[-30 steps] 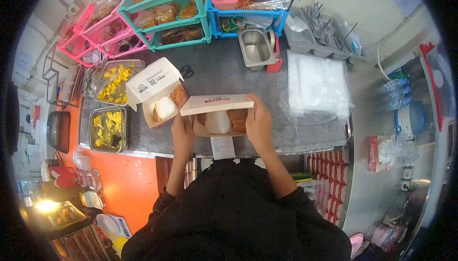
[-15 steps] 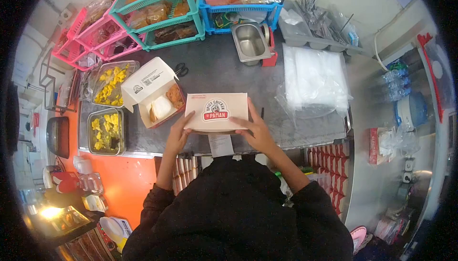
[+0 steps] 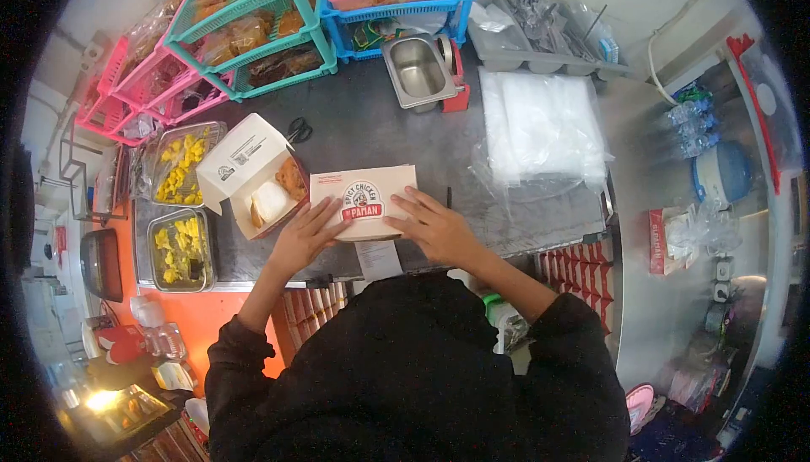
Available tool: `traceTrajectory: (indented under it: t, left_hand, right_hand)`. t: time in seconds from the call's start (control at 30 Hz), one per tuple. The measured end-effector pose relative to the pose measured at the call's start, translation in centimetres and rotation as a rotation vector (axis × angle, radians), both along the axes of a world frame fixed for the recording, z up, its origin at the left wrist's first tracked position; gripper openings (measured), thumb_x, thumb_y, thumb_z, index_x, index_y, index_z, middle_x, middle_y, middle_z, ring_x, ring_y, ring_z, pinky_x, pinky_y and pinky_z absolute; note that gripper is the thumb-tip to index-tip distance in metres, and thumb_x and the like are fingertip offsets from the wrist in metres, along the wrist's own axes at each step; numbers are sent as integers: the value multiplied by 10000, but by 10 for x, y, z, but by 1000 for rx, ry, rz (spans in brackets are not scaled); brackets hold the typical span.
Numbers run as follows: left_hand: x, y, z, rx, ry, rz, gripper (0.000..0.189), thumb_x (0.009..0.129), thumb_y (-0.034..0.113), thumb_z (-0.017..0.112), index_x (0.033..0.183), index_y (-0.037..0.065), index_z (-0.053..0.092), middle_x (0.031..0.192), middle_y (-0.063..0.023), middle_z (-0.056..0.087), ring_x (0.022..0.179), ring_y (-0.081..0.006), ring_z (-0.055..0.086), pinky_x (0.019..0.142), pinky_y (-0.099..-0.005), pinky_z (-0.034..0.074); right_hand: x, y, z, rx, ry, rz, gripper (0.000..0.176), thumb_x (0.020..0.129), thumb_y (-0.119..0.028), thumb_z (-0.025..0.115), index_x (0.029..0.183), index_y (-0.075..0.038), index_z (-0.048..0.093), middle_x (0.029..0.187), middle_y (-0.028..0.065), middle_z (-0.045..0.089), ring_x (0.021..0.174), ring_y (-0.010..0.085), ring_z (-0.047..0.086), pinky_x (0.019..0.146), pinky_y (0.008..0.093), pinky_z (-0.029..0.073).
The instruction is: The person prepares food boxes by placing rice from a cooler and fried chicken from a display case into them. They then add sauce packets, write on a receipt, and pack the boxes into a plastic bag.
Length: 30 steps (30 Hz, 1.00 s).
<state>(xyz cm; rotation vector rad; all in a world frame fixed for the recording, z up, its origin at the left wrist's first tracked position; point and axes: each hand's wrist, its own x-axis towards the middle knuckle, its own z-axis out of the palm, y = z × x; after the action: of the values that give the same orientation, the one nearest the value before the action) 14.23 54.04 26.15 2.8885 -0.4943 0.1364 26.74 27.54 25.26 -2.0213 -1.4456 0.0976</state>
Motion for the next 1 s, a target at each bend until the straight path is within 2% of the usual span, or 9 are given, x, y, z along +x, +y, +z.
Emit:
traceTrajectory:
  t: [0.23,0.37,0.43,0.53,0.6,0.67,0.73,0.77,1.0]
  left_hand:
    - [-1,-22,5,282,-124,-128,578,736,273,628,1280,302,436,1335,-11,410,1232,-301,372,952,-443,370]
    - [3,-28,-15,-113,-104,-98,588,712,235,655,1258,174,445,1309,-20,429,1221,-274,384,964,-441,342]
    - [10,-28,-11,-260,-78,-78,597,701,238,665,1246,131,445,1299,-18,438,1212,-268,393,972,-438,328]
    - [15,-31,10,-306,157,58,641,685,303,694,1235,94,440,1328,-95,391,1221,-298,367,981,-422,302]
    - [17,-34,14,-121,-70,191,732,662,375,715,1262,88,409,1366,-179,299,1269,-340,283,990,-410,278]
    - [11,-33,0,-205,-78,237,820,638,372,743,1302,80,360,1388,-238,209,1304,-375,193,1024,-434,232]
    - [9,-35,-8,-843,-254,373,894,617,321,770,1339,71,306,1399,-236,191,1312,-381,168,1051,-440,189]
    - [5,-30,-18,-971,-126,374,919,620,261,777,1355,46,269,1418,-247,137,1313,-394,161,1060,-427,185]
    - [0,-18,-21,-462,-70,224,700,706,249,703,1327,179,389,1425,-271,83,1313,-414,162,1047,-416,221]
  right_hand:
    - [5,-6,-1,-197,-135,104,452,820,-354,525,1258,-254,468,1392,74,316,1297,289,263,1008,568,200]
    - [5,0,21,-205,144,58,565,758,-324,605,1286,-247,422,1426,134,217,1309,330,216,1000,607,169]
    - [12,11,35,-251,83,57,616,736,-322,625,1302,-234,397,1433,156,178,1315,346,189,997,618,158]
    - [20,19,36,-314,82,42,695,707,-314,657,1326,-213,359,1438,190,126,1324,380,129,1007,603,152]
    - [20,20,34,-324,126,22,720,699,-309,669,1335,-205,348,1438,201,113,1327,399,95,1021,577,157]
    - [13,13,20,97,459,-142,756,678,-275,703,1342,-209,348,1436,230,88,1327,407,82,1048,487,190]
    - [6,5,0,95,521,-145,724,673,-248,715,1319,-218,391,1438,229,85,1331,395,80,1053,450,197]
    - [3,2,-7,92,594,-145,694,668,-221,727,1297,-227,434,1439,228,82,1335,383,77,1058,412,203]
    - [-11,3,-4,127,368,-119,472,749,-284,639,1210,-269,538,1439,224,99,1308,364,222,1046,429,212]
